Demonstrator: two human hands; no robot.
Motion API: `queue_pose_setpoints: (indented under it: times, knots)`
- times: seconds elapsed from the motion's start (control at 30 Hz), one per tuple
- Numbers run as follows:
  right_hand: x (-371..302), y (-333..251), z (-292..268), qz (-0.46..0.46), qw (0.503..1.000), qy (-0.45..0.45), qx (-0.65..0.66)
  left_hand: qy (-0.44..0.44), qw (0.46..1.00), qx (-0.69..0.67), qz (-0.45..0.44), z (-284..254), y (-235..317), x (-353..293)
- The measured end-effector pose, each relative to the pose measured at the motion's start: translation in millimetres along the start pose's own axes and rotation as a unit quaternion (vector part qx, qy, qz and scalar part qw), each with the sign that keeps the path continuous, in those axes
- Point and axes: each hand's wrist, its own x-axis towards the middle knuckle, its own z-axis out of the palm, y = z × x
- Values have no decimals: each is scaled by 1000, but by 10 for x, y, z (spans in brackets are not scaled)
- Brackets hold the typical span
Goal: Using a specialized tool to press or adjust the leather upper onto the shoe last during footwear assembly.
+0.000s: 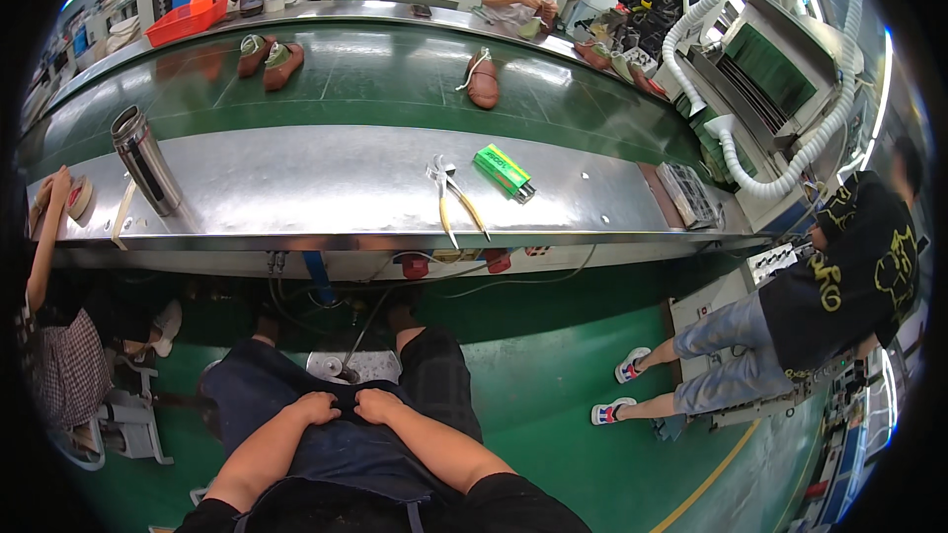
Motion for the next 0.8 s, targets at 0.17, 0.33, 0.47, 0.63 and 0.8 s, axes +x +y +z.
queue_pose_setpoints:
  times: [0.17, 0.33, 0.47, 0.63, 0.8]
  knots:
    - [-4, 0, -4, 2, 1000, 1, 3, -3, 1000, -7, 1, -10, 4, -7]
    - [-16, -38, -33, 2, 1000, -6, -7, 1, 1000, -1, 3, 14, -23, 1]
    - [-2, -14, -18, 2, 1000, -4, -7, 8, 1000, 3, 8, 26, -22, 10]
    - [14, 12, 1, 2, 1000, 1, -1, 2, 1000, 1, 6, 17, -16, 11]
    - [0, -14, -17, 2, 1000, 0, 1, -6, 1000, -1, 8, 31, -44, 32]
